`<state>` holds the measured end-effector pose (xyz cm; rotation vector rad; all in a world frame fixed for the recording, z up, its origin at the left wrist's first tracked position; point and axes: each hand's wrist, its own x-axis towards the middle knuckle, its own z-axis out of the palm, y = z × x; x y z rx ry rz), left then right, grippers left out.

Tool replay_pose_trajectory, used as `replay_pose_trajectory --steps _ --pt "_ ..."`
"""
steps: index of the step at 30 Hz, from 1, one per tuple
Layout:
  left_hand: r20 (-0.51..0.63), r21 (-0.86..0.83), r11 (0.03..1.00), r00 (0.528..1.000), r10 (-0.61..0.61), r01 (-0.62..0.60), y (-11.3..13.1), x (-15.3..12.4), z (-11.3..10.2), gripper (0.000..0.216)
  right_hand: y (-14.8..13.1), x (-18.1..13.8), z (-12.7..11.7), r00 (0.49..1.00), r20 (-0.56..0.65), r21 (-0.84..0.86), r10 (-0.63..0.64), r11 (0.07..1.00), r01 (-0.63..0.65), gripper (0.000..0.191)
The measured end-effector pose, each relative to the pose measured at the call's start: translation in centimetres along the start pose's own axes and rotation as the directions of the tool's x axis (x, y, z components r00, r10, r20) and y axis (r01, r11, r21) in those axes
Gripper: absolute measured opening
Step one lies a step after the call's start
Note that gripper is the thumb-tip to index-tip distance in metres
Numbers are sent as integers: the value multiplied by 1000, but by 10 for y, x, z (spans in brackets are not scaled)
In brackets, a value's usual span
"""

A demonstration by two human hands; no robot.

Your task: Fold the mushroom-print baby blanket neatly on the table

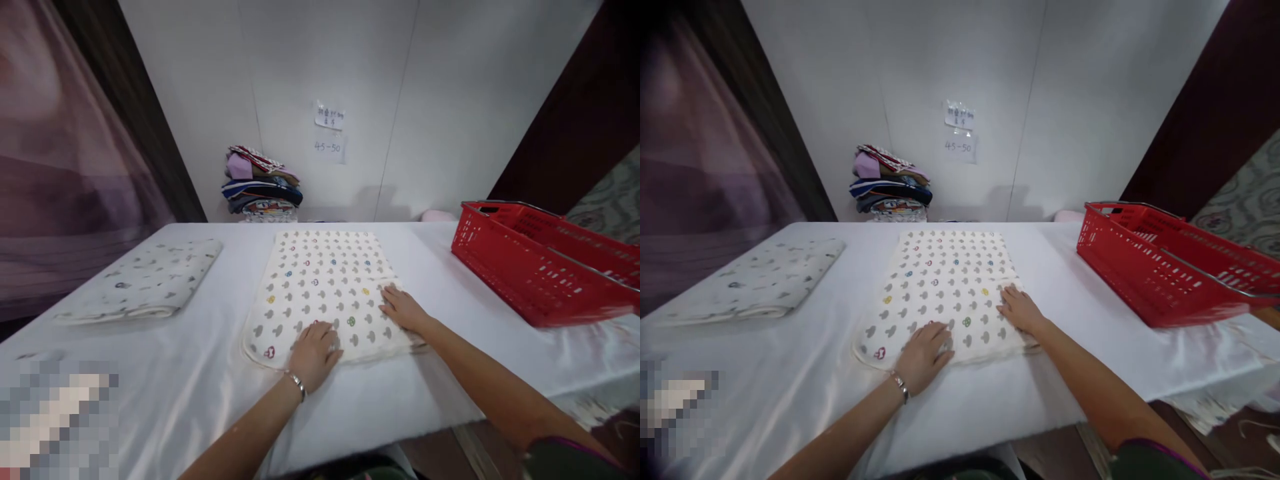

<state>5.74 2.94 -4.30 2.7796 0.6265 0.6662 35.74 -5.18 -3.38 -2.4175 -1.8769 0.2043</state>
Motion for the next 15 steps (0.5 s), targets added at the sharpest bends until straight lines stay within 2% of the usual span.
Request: replay_pose_trajectory --steps 5,10,15 --pt "-25 49 999 1000 -11 12 -4 -7 4 32 1 13 -4 996 -89 -32 3 999 -6 55" --pt "19 132 991 1000 6 -9 -4 -9 4 36 9 32 -4 999 -1 15 47 999 -47 57" --pt "13 188 982 1000 8 -10 -2 -7 1 36 4 60 -10 994 -104 -13 20 1000 -21 58"
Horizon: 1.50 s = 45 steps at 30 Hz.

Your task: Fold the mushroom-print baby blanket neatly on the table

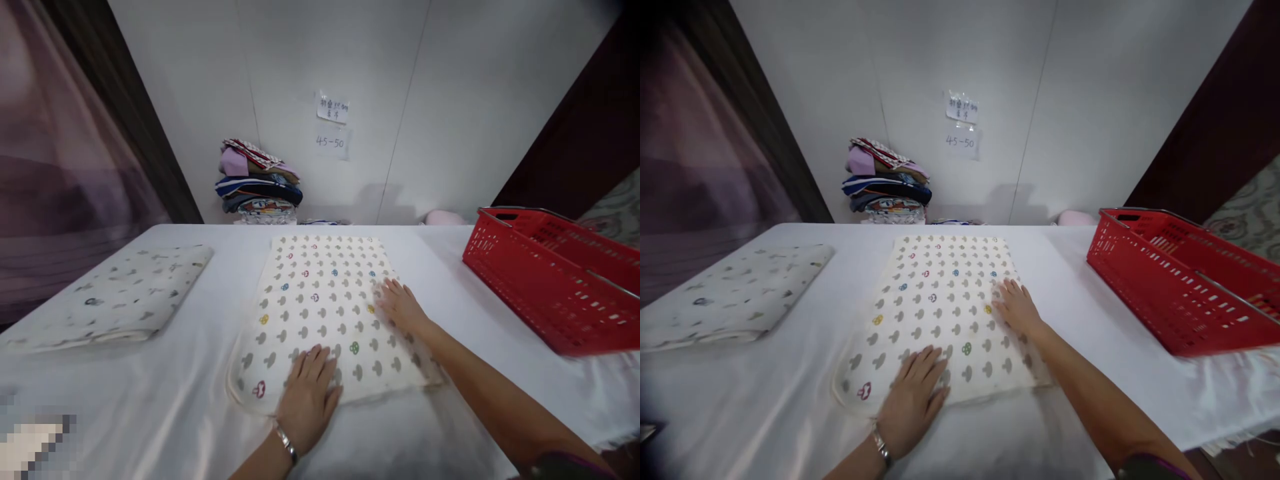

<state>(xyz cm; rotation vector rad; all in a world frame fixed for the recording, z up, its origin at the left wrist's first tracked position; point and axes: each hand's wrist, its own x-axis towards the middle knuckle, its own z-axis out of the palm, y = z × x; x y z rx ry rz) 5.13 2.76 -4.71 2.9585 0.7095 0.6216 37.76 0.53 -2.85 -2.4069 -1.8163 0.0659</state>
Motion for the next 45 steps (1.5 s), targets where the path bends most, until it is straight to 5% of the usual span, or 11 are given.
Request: replay_pose_trajectory --steps 8,15,19,22,26,29,33,38,45 --pt "29 51 998 999 39 -40 -5 -2 2 38 9 73 6 992 120 -28 45 999 -42 58" --pt "18 12 1000 1000 20 -20 -5 2 4 37 19 73 20 999 6 16 45 999 -45 56" --pt "41 -67 997 999 -19 22 -2 5 0 35 25 67 11 995 -20 269 102 959 -93 53" --pt "39 -146 989 999 -30 35 -1 6 -6 33 33 37 -2 960 -81 412 267 886 -212 50" --pt "53 -243 970 998 34 -20 0 7 -10 32 39 -46 -12 914 -29 524 404 785 -330 44" --pt "70 -274 960 994 86 -63 5 10 -9 31 34 -113 -16 924 -61 633 377 731 -256 35" --pt "81 -278 955 989 127 -100 15 16 -8 27 23 -171 -13 953 -154 583 259 803 -124 28" --pt "86 -267 959 989 119 -92 23 20 -7 20 17 -186 -6 974 -167 401 154 913 -75 33" --pt "100 -257 965 991 84 -56 26 20 -6 17 20 -176 -3 964 -151 359 217 921 -151 31"
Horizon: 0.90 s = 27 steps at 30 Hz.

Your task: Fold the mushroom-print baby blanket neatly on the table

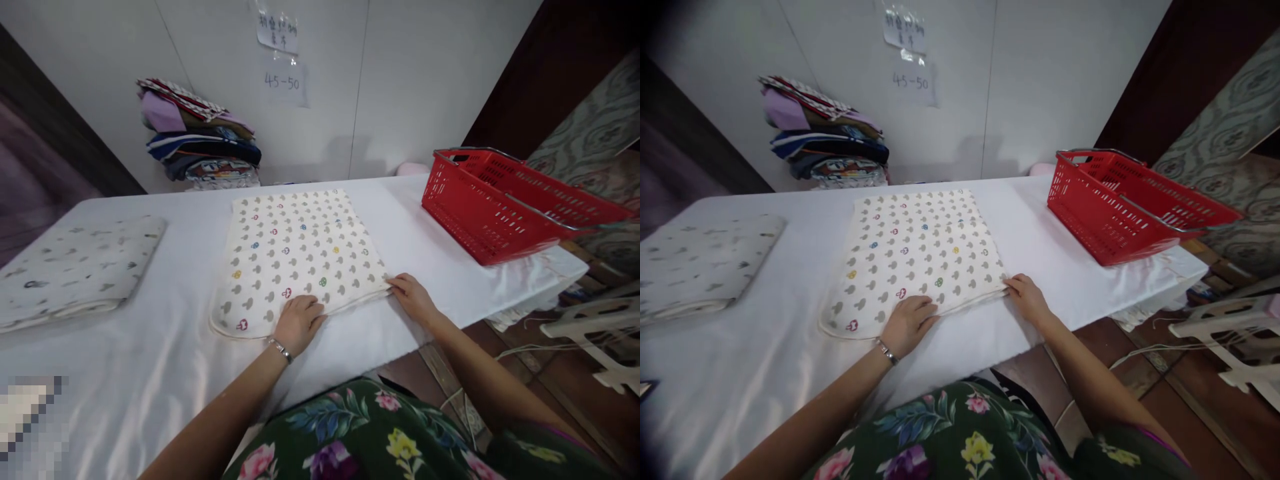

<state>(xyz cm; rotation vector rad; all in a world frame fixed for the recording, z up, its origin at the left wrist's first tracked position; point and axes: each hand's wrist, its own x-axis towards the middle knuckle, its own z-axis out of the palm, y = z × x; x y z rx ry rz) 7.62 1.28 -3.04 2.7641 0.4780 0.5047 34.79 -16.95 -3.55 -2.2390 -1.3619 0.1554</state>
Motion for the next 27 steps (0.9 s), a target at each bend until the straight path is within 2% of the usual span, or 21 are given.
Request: replay_pose_trajectory --steps 6,12,16,19,21,27 --pt "35 -33 998 998 -54 55 1 8 -1 23 -7 -4 -3 999 6 7 49 999 -50 29" --pt "22 -30 997 997 -72 73 3 8 -1 23 -9 -8 -6 1000 17 -73 24 997 -23 32" --pt "-4 -21 998 998 -60 60 4 7 1 22 -3 -10 -3 998 -21 -76 -58 996 56 30" --pt "-26 -10 999 999 -42 42 4 6 2 20 1 -10 0 989 -69 -7 -133 991 133 25" --pt "-30 -9 999 999 -31 30 3 6 3 18 3 -10 1 988 -70 48 -140 988 144 24" --pt "-49 -20 1000 999 -23 22 0 4 6 17 4 -3 2 998 -60 269 -27 962 42 21"
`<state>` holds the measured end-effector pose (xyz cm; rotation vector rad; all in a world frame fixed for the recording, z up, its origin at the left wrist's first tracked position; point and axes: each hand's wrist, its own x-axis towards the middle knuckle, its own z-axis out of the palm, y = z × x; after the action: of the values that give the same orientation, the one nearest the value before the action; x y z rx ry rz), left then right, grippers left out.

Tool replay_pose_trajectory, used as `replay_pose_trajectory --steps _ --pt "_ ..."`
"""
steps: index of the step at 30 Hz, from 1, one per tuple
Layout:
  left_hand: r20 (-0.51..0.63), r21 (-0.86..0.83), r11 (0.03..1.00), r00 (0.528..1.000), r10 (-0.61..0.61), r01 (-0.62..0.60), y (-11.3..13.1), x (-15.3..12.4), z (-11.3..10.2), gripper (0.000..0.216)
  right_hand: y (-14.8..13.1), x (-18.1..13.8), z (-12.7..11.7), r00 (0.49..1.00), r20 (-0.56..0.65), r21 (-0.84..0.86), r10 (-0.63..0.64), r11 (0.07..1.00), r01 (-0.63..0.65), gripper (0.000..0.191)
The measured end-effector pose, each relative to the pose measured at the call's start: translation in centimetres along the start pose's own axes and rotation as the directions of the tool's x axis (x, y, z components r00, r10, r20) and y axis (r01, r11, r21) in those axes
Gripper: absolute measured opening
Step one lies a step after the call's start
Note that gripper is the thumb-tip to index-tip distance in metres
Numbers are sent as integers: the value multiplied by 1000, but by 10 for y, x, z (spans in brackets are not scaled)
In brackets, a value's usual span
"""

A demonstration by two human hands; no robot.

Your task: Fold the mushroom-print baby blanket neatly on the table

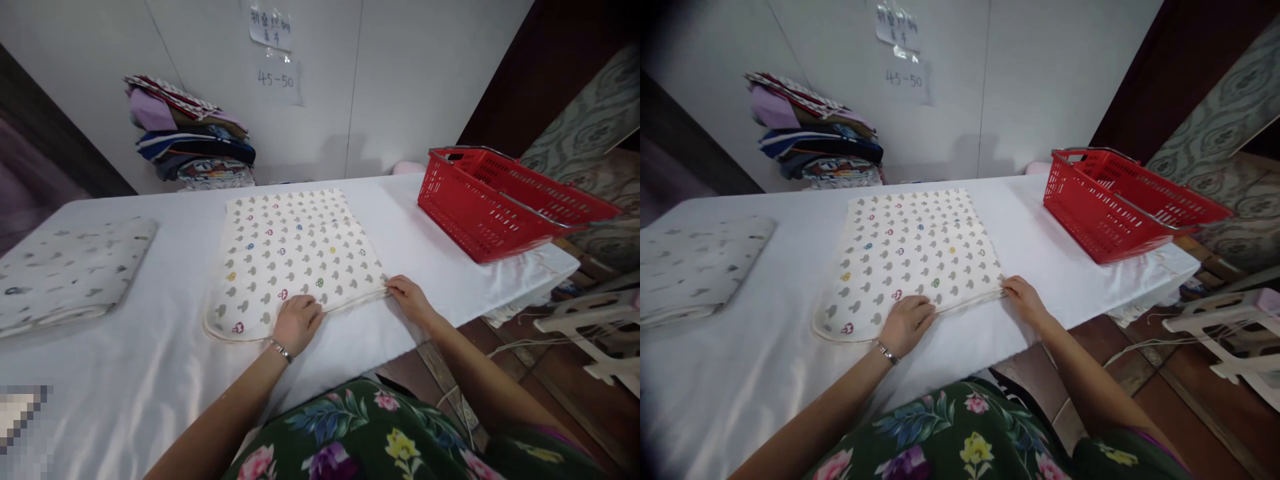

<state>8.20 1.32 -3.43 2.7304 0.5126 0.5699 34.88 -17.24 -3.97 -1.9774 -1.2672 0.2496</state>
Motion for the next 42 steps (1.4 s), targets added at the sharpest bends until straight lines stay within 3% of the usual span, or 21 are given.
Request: replay_pose_trajectory --steps 5,15,22,36,42 --pt "-10 0 1000 1000 -9 9 -1 0 1 19 2 4 -1 996 -36 71 79 995 -76 17" --pt "-15 3 1000 1000 -26 26 2 1 1 19 -5 -5 -3 996 45 -129 -81 988 86 18" --pt "-30 5 1000 999 -18 18 0 -1 4 20 -8 -7 -8 989 118 -249 -92 961 119 20" --pt "-27 21 999 999 -28 28 1 -1 4 21 -20 -6 -11 999 -4 -332 32 943 -31 20" --pt "-16 12 999 999 -32 32 3 0 2 21 -19 -6 -7 994 87 -441 73 897 -27 19"
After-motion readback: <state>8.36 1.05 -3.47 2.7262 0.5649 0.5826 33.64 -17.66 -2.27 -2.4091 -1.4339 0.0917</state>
